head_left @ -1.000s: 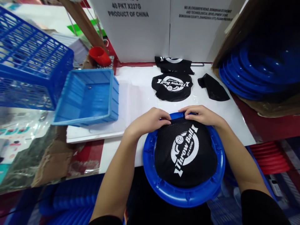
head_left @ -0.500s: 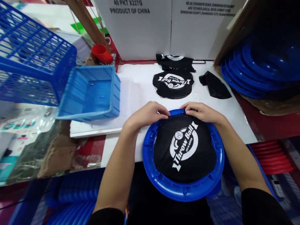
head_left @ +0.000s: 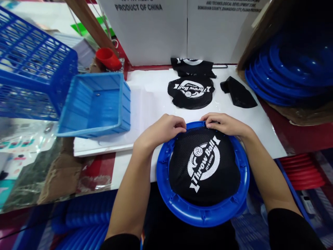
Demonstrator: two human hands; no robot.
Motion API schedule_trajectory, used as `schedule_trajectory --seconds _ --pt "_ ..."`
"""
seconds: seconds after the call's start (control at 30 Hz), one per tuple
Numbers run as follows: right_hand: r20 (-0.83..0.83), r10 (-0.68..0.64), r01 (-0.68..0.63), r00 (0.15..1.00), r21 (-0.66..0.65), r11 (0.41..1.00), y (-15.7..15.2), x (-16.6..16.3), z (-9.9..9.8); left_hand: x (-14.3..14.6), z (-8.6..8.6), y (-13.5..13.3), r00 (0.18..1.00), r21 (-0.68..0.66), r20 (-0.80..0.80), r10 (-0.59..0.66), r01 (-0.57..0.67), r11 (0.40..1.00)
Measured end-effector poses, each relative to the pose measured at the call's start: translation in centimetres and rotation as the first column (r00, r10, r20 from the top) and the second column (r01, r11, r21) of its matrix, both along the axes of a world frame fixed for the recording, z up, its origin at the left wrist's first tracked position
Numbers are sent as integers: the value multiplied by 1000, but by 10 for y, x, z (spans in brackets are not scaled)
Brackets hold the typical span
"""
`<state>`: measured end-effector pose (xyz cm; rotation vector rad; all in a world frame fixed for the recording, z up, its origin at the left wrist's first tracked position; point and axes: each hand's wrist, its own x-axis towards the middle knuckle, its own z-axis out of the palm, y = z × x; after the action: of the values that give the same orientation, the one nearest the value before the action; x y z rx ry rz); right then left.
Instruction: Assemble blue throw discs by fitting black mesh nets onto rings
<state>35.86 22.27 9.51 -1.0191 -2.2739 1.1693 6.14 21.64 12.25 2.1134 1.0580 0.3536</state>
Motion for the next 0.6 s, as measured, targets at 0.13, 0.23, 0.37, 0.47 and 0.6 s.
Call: schedule_trajectory --seconds 0.13,0.23,0.37,0.47,0.6 --pt "31 30 -30 999 -7 1000 -1 1 3 2 -3 0 1000 -29 10 -19 20 999" --pt "37 25 -25 999 12 1000 -2 1 2 3 -4 0 999 -45 19 -38 39 998" --pt "29 7 -8 1000 53 999 -3 0 -1 3 -5 1 998 -49 24 -56 57 997" --pt "33 4 -6 999 75 997 -5 -2 -1 2 -5 1 997 -16 -4 -78 78 997" --pt "29 -35 31 999 115 993 -9 -6 3 3 -3 1 994 18 -46 -100 101 995"
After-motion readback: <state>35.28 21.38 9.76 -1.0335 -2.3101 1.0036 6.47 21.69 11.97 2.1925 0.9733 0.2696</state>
